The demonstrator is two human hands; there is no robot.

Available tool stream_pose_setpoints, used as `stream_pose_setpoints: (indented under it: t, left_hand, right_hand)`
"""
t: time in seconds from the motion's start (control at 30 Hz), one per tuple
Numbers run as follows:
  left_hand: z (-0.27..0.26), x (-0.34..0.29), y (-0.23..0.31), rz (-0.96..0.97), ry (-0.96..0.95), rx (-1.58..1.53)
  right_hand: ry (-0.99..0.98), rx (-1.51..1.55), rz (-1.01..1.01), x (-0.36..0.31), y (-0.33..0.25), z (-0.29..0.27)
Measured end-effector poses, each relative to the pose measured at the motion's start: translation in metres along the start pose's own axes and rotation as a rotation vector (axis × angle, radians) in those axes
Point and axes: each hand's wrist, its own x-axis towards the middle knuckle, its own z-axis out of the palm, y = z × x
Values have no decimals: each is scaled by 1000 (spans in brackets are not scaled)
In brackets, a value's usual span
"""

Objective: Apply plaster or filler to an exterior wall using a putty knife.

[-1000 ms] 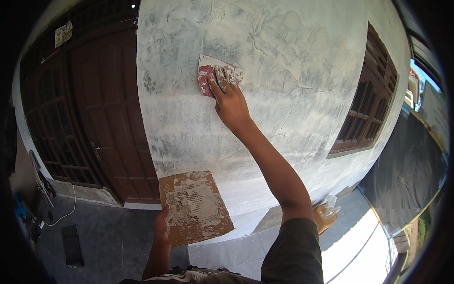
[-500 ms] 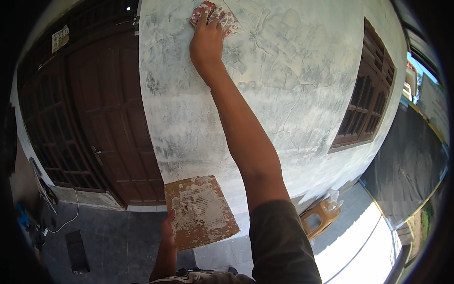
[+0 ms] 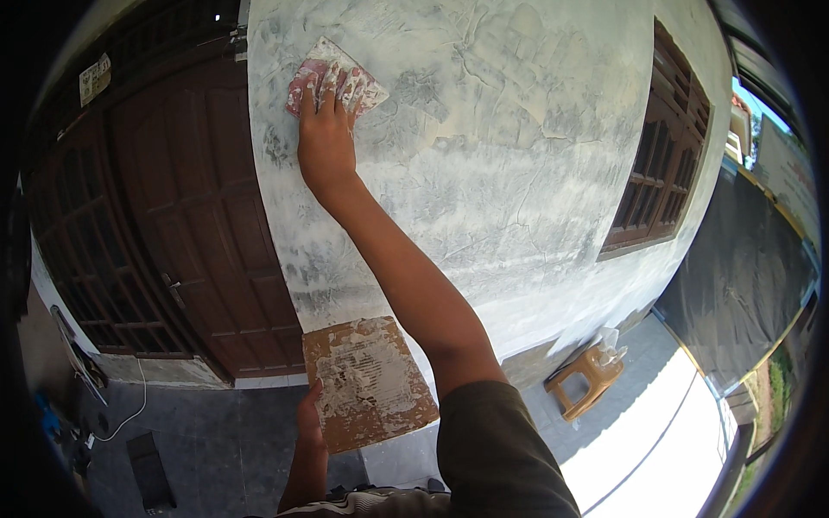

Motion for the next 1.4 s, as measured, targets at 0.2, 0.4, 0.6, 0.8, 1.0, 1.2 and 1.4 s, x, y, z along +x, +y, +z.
stream_pose_setpoints:
  t: [0.2, 0.4, 0.6, 0.8, 1.0, 1.2, 1.4]
  left_hand:
    - [-8, -8, -3, -64, -72, -49]
    - [-15, -7, -9, -59, -96, -77]
    - [-7, -8, -11, -48, -87, -98]
    - [3, -7, -11, -26, -17, -87]
    - [1, 4, -18, -29, -5, -49]
    - [2, 10, -22, -48, -35, -65]
    - [10, 4, -21, -38, -82, -105]
  right_hand:
    - [-201, 78, 78, -42, -23, -20]
    - [-39, 700, 502, -48, -5, -89]
    - [413, 136, -115, 61, 98, -117]
    - [-39, -96, -166, 85, 153, -96]
    - [-139, 15, -191, 55, 162, -92]
    - [-188, -14, -181, 28, 148, -89]
    - [-262, 84, -155, -2, 135, -87]
